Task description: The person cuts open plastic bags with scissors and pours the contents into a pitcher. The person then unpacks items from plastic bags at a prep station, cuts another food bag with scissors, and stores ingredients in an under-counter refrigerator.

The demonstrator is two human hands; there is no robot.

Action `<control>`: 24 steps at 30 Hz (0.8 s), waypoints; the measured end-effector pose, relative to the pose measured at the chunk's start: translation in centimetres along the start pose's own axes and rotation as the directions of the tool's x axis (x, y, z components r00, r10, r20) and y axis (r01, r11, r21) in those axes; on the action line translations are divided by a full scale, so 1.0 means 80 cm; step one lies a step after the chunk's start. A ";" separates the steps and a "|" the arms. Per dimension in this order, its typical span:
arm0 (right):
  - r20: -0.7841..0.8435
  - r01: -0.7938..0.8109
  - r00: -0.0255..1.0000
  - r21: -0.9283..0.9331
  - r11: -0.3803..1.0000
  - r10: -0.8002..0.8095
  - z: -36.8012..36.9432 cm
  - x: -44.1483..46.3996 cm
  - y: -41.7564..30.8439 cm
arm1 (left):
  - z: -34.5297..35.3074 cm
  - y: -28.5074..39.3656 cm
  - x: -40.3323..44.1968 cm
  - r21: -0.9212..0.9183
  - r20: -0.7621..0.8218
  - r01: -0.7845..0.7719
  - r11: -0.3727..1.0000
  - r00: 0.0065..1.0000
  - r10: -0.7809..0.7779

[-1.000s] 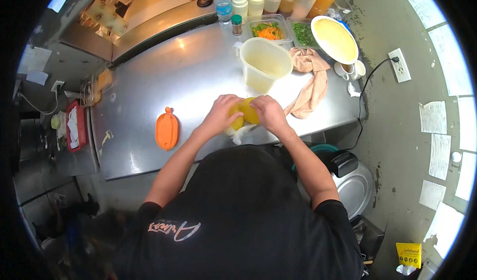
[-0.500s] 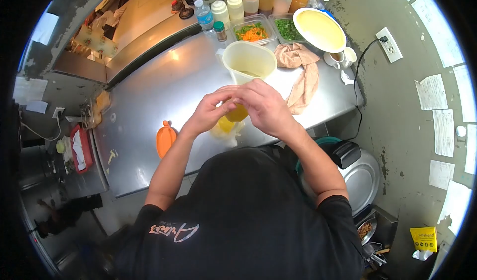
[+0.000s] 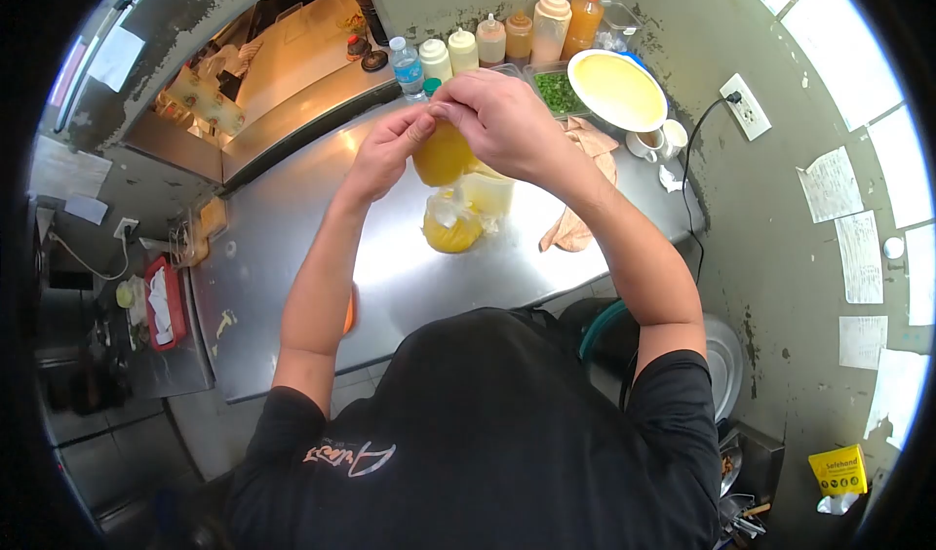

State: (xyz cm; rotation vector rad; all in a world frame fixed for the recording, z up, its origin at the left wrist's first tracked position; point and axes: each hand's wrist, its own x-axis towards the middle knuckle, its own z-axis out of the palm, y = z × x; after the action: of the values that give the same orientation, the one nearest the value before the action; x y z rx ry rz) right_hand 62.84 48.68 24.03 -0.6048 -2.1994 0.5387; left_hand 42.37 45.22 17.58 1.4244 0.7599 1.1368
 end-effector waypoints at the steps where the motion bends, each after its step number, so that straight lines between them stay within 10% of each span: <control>1: -0.020 0.005 1.000 -0.012 1.000 -0.006 0.000 0.002 -0.002 | -0.007 0.001 0.000 0.066 -0.008 0.013 0.998 1.000 -0.013; 5: -0.121 0.017 0.992 -0.009 1.000 -0.018 -0.008 0.018 -0.024 | 0.001 0.000 -0.006 0.033 -0.319 -0.392 0.920 0.868 0.381; 9: -0.216 0.083 0.973 -0.018 0.996 -0.085 -0.006 0.038 -0.034 | 0.018 -0.082 -0.065 -0.035 -0.388 -0.179 0.983 0.909 0.151; 14: -0.336 0.078 0.935 -0.105 0.991 -0.110 0.006 0.045 -0.035 | 0.041 -0.139 -0.129 0.536 -0.363 0.180 0.825 0.931 0.032; 24: -0.332 -0.176 0.923 0.090 0.980 0.196 0.013 0.022 -0.009 | 0.012 -0.185 -0.182 0.578 -0.414 0.177 0.797 0.905 0.099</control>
State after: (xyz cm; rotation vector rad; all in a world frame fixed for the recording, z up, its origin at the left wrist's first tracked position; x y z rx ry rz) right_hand 60.81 48.91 24.84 -0.8173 -1.8051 0.5488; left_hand 40.59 34.32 0.03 1.6804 1.5771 1.2485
